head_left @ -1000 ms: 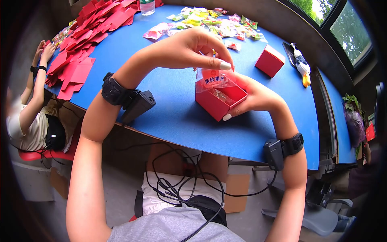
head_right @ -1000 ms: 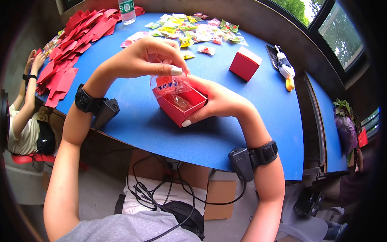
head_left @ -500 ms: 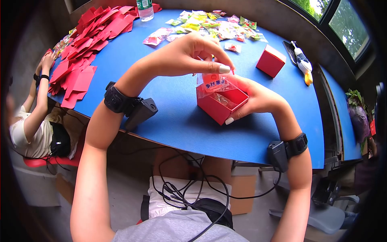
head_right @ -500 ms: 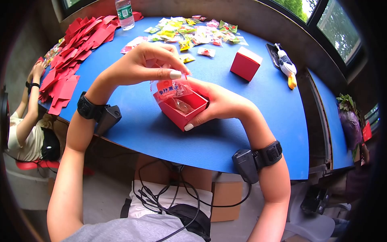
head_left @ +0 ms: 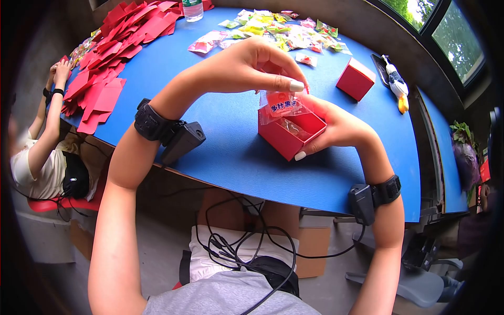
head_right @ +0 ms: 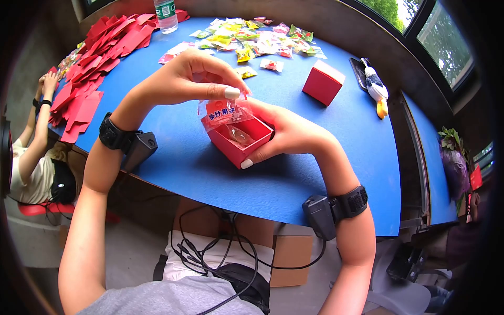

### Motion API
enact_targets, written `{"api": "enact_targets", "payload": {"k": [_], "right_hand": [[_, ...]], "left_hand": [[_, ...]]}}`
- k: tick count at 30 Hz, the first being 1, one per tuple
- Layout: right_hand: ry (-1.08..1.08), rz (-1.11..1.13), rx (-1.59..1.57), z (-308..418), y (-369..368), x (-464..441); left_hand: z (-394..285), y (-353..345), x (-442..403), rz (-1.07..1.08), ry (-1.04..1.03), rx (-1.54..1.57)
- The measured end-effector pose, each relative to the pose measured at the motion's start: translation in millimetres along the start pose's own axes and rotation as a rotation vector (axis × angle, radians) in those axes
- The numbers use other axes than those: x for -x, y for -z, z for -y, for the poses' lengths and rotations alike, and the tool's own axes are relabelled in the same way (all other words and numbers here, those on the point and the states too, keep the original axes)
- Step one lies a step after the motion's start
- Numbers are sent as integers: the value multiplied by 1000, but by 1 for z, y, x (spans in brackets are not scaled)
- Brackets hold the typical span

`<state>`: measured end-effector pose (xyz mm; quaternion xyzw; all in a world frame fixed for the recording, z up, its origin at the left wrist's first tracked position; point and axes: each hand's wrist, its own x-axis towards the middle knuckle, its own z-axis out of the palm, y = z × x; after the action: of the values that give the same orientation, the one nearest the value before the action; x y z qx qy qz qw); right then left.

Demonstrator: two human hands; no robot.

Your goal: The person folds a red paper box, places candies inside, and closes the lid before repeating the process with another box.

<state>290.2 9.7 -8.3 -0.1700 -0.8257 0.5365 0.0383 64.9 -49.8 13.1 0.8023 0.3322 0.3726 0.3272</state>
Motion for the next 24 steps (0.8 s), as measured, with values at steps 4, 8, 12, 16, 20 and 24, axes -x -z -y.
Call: {"api": "enact_targets", "payload": {"k": [4,8,12,16,20,24], "right_hand": [[0,11,-6,-1,0,-1],[3,1,4,1,-1,0],[7,5,11,2,-1,0],[7,14,8,1,0,-1],[0,6,-29,2,-1,0],[7,13,-27,1,-1,-1]], "left_hand": [[-4,1,1,6,32,-16],[-3,1,1,15,42,1],[-3,1,1,18,37,2],[-2,1,1,13,24,11],[-5,1,1,12,41,2],[-3,0,0,3,26,-2]]}}
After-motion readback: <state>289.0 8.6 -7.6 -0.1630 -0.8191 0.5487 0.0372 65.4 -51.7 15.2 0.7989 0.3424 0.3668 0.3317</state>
